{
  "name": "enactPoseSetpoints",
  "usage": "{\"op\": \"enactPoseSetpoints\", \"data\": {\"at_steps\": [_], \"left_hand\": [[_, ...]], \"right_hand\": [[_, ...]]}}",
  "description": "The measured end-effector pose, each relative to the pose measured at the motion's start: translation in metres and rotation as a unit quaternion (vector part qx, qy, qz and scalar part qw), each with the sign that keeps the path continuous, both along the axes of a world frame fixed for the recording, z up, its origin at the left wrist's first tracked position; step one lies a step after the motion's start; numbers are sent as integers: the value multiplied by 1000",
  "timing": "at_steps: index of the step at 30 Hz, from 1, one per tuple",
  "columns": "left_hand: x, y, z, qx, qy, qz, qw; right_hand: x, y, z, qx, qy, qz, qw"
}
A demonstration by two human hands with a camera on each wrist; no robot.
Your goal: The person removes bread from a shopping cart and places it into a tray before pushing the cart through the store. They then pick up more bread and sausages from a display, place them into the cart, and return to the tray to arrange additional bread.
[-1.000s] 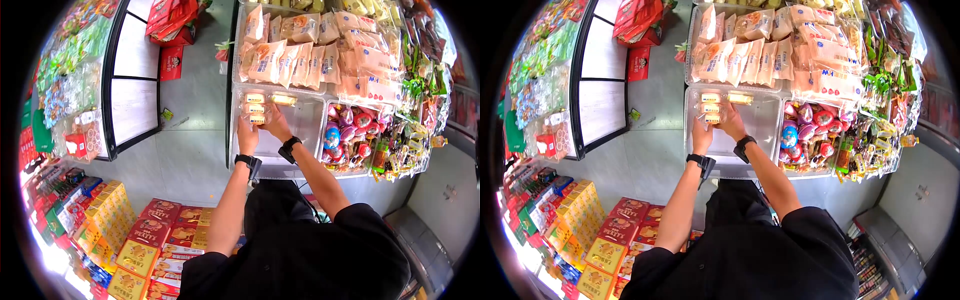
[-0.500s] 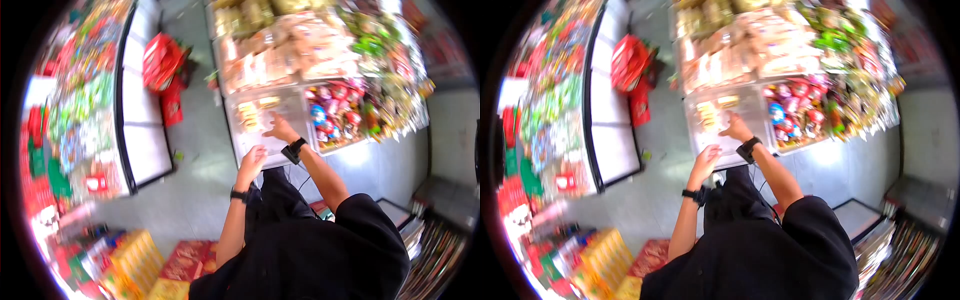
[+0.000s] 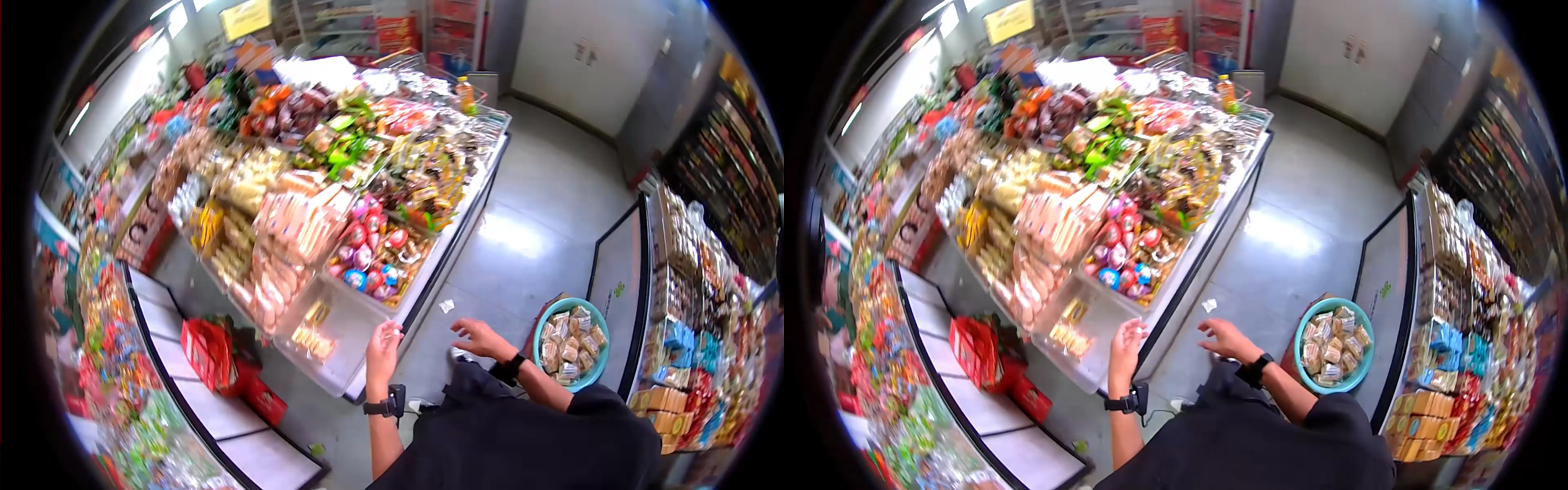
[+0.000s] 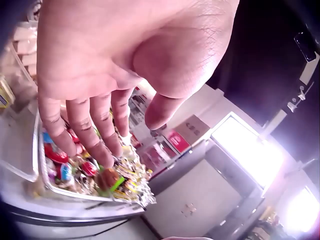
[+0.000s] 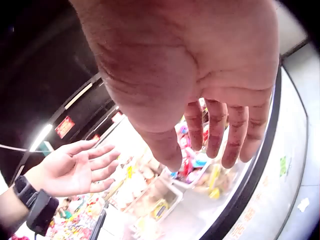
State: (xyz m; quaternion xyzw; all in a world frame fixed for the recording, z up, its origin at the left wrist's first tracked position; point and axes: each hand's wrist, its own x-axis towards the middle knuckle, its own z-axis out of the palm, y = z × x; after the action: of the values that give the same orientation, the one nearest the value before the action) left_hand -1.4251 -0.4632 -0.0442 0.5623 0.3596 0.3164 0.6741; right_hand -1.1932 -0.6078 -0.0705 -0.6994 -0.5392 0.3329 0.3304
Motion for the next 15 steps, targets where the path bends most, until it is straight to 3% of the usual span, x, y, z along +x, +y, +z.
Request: {"op": "enactPoseSetpoints", "data": {"at_steps": [6, 15], "left_hand": [[137, -34, 20, 15, 39, -181, 983], [353, -93, 26, 16, 85, -351, 932]], "right_hand": [[95, -56, -3, 13, 28, -172, 985], [267, -130, 22, 32, 25, -294, 955]]}}
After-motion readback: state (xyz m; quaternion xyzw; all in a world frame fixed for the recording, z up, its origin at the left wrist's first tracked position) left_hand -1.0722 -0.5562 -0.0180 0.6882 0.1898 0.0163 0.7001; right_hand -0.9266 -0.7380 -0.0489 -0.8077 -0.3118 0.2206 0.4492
